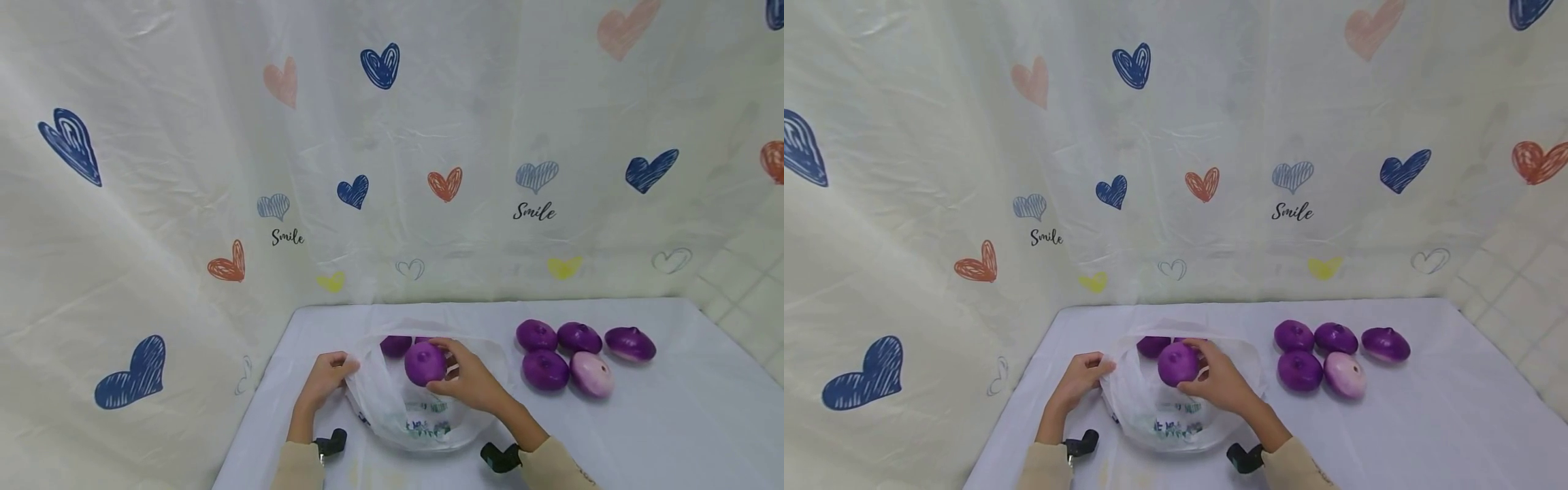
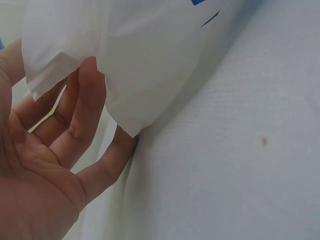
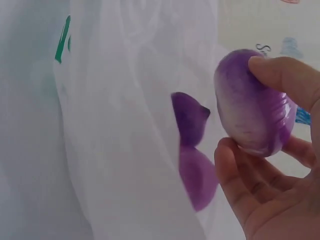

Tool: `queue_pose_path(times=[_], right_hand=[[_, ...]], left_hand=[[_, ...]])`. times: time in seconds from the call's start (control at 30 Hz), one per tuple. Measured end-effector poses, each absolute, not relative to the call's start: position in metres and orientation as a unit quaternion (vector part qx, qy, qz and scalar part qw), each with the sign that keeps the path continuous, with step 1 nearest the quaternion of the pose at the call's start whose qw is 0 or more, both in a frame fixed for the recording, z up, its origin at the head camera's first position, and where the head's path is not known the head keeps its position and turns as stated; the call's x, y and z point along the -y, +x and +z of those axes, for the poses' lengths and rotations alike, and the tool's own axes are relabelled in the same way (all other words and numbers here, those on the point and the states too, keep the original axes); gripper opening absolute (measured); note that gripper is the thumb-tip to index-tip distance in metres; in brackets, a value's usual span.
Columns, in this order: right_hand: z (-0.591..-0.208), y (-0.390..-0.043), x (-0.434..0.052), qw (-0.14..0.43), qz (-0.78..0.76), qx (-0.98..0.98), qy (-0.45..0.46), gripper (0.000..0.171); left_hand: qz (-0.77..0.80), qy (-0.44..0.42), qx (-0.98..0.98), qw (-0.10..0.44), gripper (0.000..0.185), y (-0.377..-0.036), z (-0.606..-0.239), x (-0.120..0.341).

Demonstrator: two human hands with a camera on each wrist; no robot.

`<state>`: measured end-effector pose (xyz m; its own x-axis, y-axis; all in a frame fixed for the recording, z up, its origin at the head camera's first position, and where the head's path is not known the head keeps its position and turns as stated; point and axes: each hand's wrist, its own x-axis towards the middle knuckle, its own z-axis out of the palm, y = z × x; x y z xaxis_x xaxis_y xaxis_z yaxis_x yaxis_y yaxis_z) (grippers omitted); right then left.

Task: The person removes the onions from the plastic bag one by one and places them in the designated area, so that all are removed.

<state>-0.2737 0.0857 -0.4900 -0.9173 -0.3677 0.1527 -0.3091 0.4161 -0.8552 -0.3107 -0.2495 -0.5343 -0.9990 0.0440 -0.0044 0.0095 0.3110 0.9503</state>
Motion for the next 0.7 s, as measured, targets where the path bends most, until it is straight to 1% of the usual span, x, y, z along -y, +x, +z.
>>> queue_pose_path(times=[0.13, 0.47, 0.7], right_hand=[[-0.485, -0.265, -0.1, 0.015, -0.5, -0.838, -0.219, 0.084], [-0.481, -0.248, -0.136, -0.033, -0.508, -0.83, -0.227, 0.081], [-0.485, -0.237, -0.164, -0.052, -0.5, -0.841, -0.202, 0.081]], left_hand=[[0.586, 0.017, -0.81, 0.015, 0.023, -0.31, -0.534, 0.249], [0.584, 0.016, -0.811, 0.017, 0.023, -0.31, -0.535, 0.248], [0.574, 0.02, -0.819, 0.014, 0.023, -0.309, -0.534, 0.249]])
